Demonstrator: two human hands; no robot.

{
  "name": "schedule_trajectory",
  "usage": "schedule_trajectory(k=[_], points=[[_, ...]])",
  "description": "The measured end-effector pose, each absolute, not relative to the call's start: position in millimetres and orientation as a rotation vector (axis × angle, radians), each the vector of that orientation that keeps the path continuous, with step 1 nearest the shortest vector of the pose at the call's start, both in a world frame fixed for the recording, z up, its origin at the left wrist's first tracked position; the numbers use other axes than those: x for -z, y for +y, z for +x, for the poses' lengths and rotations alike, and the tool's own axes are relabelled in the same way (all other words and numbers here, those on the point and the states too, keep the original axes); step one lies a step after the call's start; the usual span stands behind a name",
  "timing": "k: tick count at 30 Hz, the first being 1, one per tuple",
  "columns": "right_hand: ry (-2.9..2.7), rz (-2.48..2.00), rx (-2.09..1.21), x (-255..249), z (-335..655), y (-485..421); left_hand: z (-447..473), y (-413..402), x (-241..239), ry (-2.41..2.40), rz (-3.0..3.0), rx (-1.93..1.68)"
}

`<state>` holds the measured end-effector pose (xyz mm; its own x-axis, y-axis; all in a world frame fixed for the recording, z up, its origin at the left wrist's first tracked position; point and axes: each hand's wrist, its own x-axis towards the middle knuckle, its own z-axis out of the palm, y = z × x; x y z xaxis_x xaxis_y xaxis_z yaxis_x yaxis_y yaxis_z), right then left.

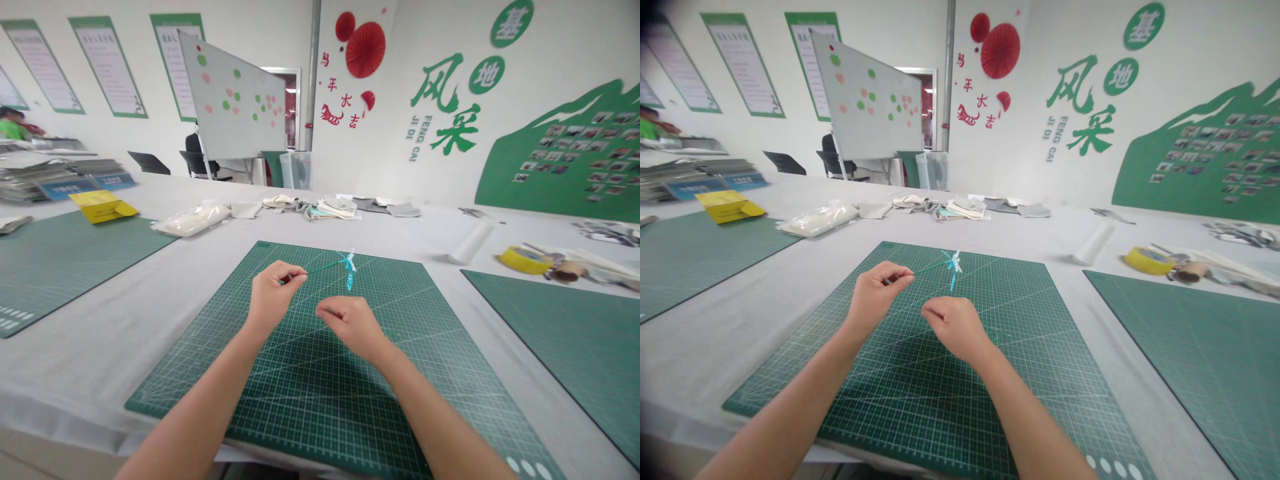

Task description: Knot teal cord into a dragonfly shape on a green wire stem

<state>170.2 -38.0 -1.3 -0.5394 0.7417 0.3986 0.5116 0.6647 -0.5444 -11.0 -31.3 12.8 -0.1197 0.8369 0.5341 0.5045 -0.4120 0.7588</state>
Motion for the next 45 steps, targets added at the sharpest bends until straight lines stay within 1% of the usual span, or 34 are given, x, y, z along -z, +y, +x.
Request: schedule_trajectory(k=[5, 11, 15, 19, 23, 28, 33, 37, 41, 45], points=[[-2.286, -0.848, -0.431, -8, 169, -51, -10, -33, -11, 1.563, 1.977, -1.524], [-2.215, -0.815, -0.427, -14, 172, -54, -7, -37, -7, 1.641, 2.249, -1.420], [-2.124, -0.817, -0.367, -18, 176, -53, -4, -39, -6, 1.627, 2.435, -1.336], [-2.044, -0.872, -0.294, -24, 184, -50, -1, -40, -7, 1.523, 2.605, -1.225], [-1.944, -0.924, -0.289, -26, 192, -43, -1, -40, -8, 1.357, 2.753, -1.073], [-1.840, -1.003, -0.362, -26, 203, -32, 0, -44, -14, 1.137, 2.730, -0.976], [-1.724, -1.065, -0.611, -20, 211, -18, 1, -48, -18, 0.973, 2.495, -1.027], [-1.661, -1.058, -0.785, -8, 213, -7, 1, -49, -20, 0.932, 2.287, -1.123], [-1.691, -1.103, -0.855, 3, 208, 0, -1, -46, -21, 1.035, 2.155, -1.290], [-1.786, -1.142, -0.830, 10, 199, -3, -3, -42, -19, 1.222, 2.045, -1.449]])
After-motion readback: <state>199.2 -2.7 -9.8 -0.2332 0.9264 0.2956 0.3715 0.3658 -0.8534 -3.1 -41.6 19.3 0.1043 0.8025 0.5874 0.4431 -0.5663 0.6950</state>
